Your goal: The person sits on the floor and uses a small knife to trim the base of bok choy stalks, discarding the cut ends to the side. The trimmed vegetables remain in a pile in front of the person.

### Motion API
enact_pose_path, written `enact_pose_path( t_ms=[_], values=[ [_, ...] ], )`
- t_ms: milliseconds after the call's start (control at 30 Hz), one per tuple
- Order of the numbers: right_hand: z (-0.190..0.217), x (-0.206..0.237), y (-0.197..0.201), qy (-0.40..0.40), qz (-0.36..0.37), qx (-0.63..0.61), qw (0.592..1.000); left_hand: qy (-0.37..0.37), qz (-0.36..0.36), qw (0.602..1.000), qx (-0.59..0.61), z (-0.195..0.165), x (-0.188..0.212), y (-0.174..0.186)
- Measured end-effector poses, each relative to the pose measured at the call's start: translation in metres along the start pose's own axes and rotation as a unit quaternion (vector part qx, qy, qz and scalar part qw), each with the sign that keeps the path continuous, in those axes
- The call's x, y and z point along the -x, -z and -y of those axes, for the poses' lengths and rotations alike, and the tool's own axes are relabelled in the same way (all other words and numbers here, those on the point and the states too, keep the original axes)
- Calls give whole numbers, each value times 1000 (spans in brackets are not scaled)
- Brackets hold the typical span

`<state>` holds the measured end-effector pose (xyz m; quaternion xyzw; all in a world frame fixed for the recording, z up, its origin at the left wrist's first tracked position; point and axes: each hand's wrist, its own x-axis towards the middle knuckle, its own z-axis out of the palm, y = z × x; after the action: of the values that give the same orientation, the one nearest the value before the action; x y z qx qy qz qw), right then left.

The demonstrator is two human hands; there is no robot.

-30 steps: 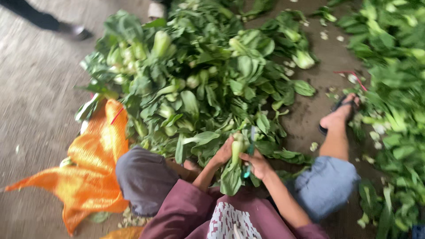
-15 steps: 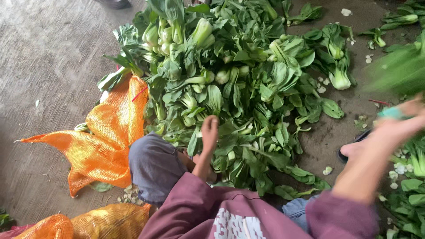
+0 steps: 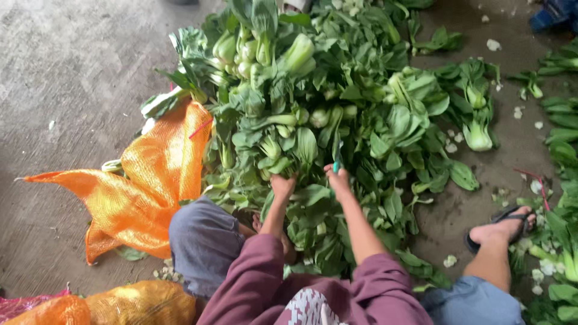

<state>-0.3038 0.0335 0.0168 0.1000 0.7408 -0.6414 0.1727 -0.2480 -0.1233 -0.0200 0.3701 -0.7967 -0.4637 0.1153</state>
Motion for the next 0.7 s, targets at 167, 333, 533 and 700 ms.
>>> enact_pose_path(
  t_ms=[167, 333, 533, 700],
  values=[
    [8, -11, -27, 62, 61, 50, 995, 64, 45, 990, 119, 3, -11, 7],
    [9, -14, -26, -43, 100, 59, 992, 121, 158, 953, 228, 6, -21, 9],
    [3, -13, -23, -109, 120, 24, 986, 139, 231, 921, 280, 10, -31, 17],
    [1, -10, -9, -83, 159, 1, 984, 193, 320, 862, 343, 15, -19, 22]
  ],
)
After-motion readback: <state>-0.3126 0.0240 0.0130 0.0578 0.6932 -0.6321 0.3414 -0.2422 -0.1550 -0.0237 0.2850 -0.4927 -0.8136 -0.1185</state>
